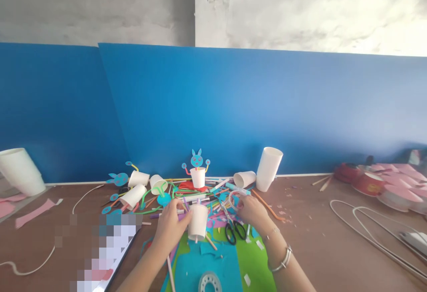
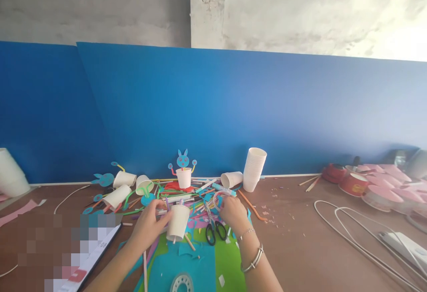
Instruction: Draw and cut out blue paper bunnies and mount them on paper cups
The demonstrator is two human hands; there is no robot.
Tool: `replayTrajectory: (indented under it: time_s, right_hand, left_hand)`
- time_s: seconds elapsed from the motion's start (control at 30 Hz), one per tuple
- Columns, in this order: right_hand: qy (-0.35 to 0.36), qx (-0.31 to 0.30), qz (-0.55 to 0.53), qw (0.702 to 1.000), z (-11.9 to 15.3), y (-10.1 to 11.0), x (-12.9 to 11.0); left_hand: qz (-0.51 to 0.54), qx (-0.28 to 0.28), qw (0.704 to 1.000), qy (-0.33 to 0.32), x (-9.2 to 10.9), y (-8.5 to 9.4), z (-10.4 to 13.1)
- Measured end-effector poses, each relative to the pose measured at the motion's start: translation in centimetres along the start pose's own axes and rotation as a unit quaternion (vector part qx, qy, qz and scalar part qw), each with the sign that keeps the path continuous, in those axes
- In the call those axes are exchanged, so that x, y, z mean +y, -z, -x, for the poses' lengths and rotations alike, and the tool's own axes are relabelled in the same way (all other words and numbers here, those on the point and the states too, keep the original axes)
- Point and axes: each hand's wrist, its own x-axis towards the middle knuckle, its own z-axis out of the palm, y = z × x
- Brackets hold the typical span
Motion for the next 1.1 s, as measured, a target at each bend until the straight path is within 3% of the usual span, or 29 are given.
replayTrajectory:
  time_s: [0.1,0.2,0.4,0.6,0.8,0.93,1.1]
  right_hand:
    - [-0.014,0.041,0.006,0.999,-0.3,-0.7,-0.2]
    - [-0.004,0.075,-0.013,0.997,-0.5,-0.8,-0.3]
    - [0.057,0.098,-0.160,0.981,-0.7,-0.4,-0.4]
    - [0.182,0.043,-0.376,0.908,-0.5,-0.5,-1.1]
    - [0.237,-0.028,-0.487,0.840,0.6,0.3,-2.5]
    - [0.254,-0.044,-0.485,0.836,1.4,0.9,-3.4]
    - [0.267,-0.048,-0.462,0.844,2.4,1.7,-3.9]
  left_hand:
    - [-0.004,0.054,0.996,-0.069,-0.3,-0.5,-0.5]
    - [0.004,0.061,0.994,-0.087,-0.1,-1.0,-1.1]
    - [0.028,-0.029,0.997,-0.064,0.9,-2.2,-1.2]
    - [0.038,-0.070,0.994,-0.069,0.7,-2.1,-0.8]
    - [0.032,0.046,0.982,-0.180,3.4,-1.7,-1.4]
    - [0.055,0.075,0.970,-0.225,5.6,-2.0,-1.7]
    - [0.082,0.072,0.964,-0.243,6.0,-2.1,-1.7]
